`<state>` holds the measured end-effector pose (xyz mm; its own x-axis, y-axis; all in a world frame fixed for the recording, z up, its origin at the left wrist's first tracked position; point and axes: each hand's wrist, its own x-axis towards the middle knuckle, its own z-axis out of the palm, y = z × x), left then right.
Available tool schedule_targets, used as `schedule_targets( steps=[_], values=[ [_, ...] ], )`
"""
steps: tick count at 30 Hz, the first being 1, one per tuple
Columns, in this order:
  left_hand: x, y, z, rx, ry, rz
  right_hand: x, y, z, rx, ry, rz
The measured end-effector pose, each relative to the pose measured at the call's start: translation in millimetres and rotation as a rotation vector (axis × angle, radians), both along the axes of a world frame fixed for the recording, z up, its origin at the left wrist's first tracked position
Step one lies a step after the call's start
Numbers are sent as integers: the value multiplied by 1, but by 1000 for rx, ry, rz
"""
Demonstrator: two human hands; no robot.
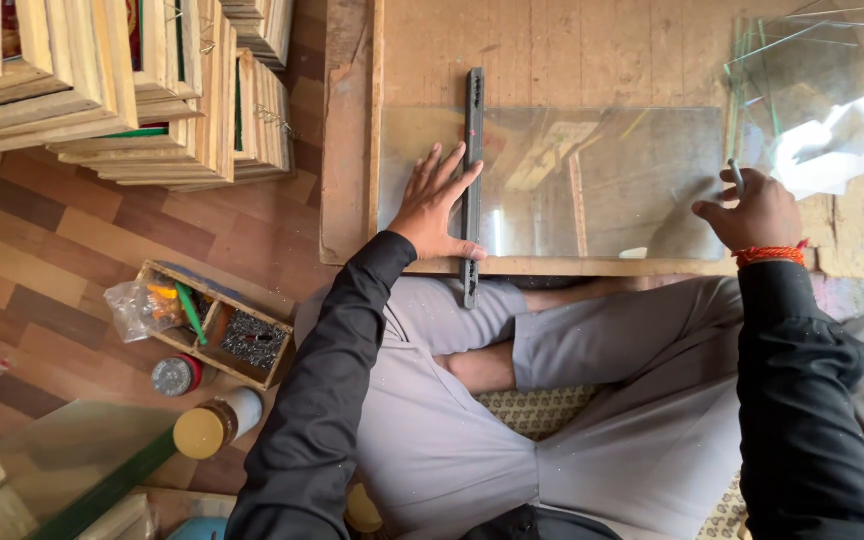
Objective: The person uses a metal ruler and a glass cutter to score and snap a sheet of glass into smaller pieces. They repeatedly measure, score, and break the glass, stacking the cut pieces to the side.
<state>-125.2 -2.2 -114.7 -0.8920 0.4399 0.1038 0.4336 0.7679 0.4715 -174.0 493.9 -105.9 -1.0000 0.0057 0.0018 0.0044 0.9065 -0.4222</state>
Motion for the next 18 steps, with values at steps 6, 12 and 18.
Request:
schedule_targets(
  steps=[6, 12, 18],
  values=[
    [-6, -7, 5, -29, -102, -71, 8, 3, -4, -6, 54, -3],
    [0, 0, 9, -73, -97, -26, 13, -16, 41, -244, 85, -44],
    [1, 1, 10, -112, -95, -9, 61, -102, 87, -1087, 92, 38]
  ],
)
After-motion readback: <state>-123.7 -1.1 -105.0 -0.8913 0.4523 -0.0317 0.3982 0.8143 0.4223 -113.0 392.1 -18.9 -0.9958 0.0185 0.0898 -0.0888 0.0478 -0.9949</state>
